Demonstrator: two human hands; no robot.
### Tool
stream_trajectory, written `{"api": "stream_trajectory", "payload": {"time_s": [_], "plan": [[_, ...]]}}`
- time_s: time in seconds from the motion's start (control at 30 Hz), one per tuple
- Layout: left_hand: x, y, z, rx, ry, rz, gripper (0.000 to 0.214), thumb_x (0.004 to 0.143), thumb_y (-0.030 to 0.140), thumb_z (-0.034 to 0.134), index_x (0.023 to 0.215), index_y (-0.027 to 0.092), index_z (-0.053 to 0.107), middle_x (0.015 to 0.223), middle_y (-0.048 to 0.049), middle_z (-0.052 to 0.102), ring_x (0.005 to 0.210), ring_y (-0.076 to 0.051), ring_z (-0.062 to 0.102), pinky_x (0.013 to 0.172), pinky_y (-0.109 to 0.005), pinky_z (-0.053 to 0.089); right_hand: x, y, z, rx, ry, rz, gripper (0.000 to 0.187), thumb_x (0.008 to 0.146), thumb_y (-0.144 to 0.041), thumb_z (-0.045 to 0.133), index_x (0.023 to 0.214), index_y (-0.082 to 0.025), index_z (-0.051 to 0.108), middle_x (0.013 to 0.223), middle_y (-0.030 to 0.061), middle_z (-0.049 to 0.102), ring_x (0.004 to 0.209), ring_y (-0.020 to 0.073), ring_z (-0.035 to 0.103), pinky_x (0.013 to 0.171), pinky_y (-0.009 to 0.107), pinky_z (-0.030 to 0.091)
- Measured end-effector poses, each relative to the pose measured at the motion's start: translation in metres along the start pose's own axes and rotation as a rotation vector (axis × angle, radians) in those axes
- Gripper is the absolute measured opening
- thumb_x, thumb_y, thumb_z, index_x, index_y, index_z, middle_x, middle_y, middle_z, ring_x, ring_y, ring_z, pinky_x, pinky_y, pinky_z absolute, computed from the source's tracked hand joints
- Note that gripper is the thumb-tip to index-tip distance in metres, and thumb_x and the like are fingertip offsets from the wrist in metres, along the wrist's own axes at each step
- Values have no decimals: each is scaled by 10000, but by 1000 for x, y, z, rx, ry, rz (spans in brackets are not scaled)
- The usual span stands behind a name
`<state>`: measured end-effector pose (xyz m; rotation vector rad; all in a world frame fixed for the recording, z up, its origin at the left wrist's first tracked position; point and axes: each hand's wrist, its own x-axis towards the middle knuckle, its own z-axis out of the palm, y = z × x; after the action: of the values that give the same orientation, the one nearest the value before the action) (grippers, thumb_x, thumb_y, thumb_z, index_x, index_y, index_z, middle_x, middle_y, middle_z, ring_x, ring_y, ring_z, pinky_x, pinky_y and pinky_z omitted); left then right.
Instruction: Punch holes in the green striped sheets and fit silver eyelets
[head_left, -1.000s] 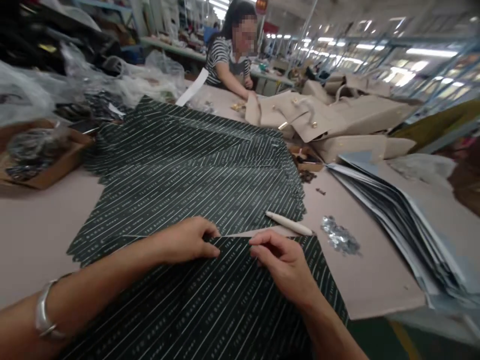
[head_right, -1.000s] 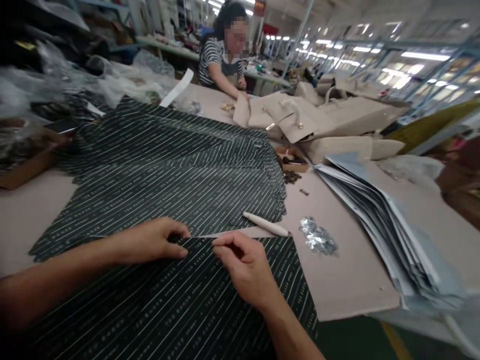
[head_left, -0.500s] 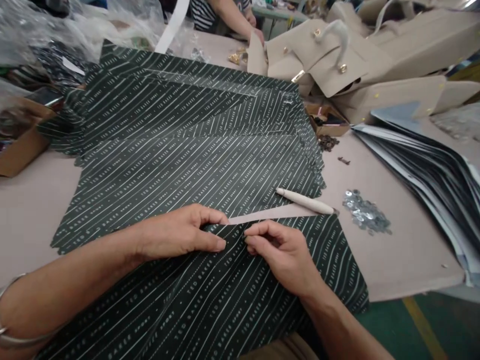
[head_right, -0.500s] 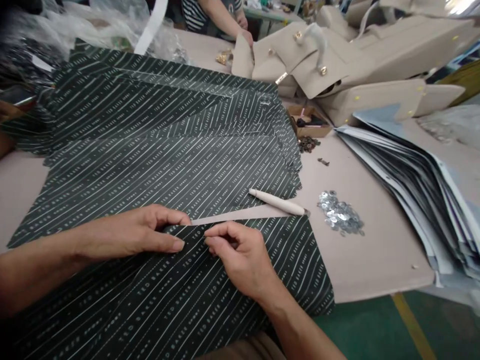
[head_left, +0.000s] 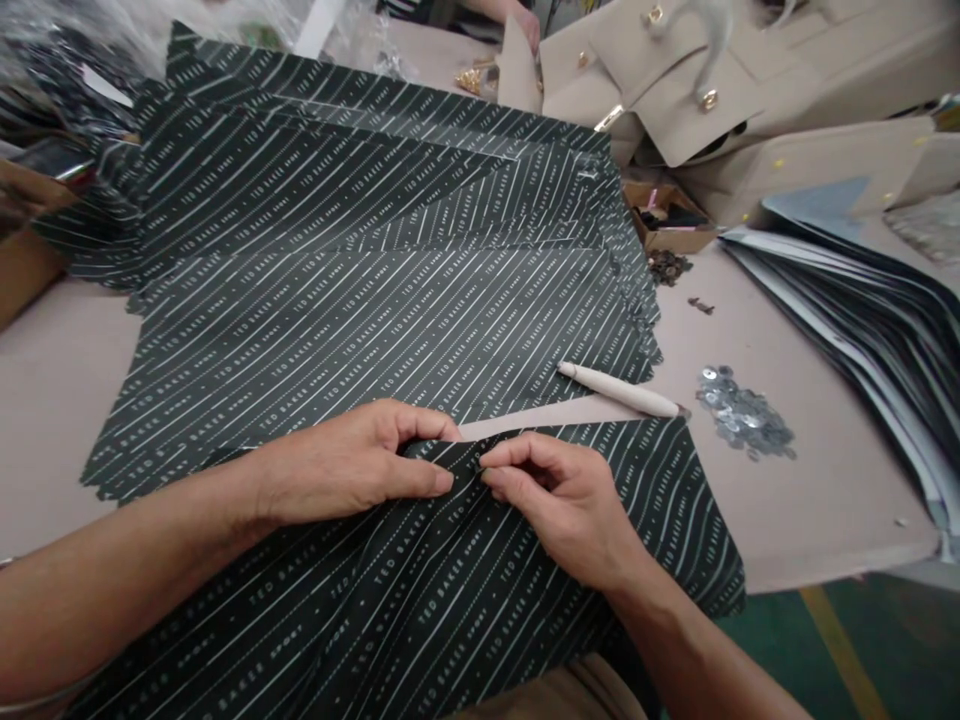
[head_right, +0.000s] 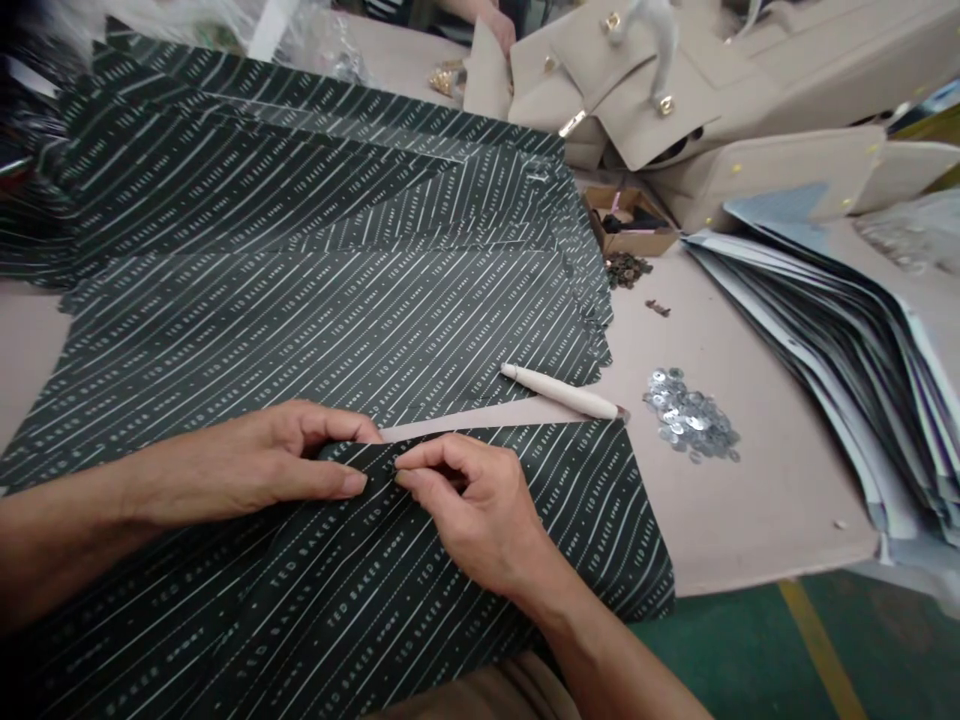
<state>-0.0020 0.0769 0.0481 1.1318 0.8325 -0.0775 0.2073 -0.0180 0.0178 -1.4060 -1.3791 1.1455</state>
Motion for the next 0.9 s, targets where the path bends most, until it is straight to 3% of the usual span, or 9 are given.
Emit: {"api": "stream_trajectory", "payload": {"time_s": [0.43, 0.6, 0.77, 0.83, 0.9], "plan": [[-4, 1, 6, 145, 39, 74, 205, 851, 378, 628, 1000, 247, 679, 803, 34, 607, 684, -129, 531, 624, -241, 429, 0, 0, 3, -30, -6, -48, 127, 883, -187, 663, 871, -272, 757, 732, -28, 732, 629, 138, 663, 635, 287, 540], [-9, 0, 22, 598, 304, 298, 113, 889, 328, 618, 955, 260, 679, 852, 54, 654, 795, -139, 594, 698, -256, 418, -2, 2, 4, -92, -8, -115, 86, 911, -192, 655, 926, -253, 715, 790, -17, 720, 691, 139, 674, 669, 279, 553], [-9, -8, 31, 1035, 474, 521, 66, 977, 272, 577, 998, 247, 634, 872, 47, 637, 754, -138, 599, 663, -282, 370, -3, 3, 2, -236, 51, -291, 298, 923, -159, 627, 1216, -215, 623, 1231, 98, 637, 691, 106, 612, 641, 268, 554], [-8, -11, 31, 1180, 508, 618, 106, 1013, 262, 524, 987, 237, 623, 828, 40, 614, 711, -146, 584, 637, -304, 347, -2, 3, 1, -295, 19, -372, 266, 941, -153, 605, 1200, -211, 620, 1159, 81, 664, 730, 123, 620, 693, 282, 556], [-9, -12, 31, 1310, 549, 712, 172, 1041, 268, 471, 968, 226, 621, 773, 36, 584, 664, -157, 550, 623, -331, 318, -3, 1, 0, -338, -1, -418, 145, 960, -161, 591, 1084, -215, 641, 952, 31, 676, 774, 143, 629, 732, 283, 549]]}}
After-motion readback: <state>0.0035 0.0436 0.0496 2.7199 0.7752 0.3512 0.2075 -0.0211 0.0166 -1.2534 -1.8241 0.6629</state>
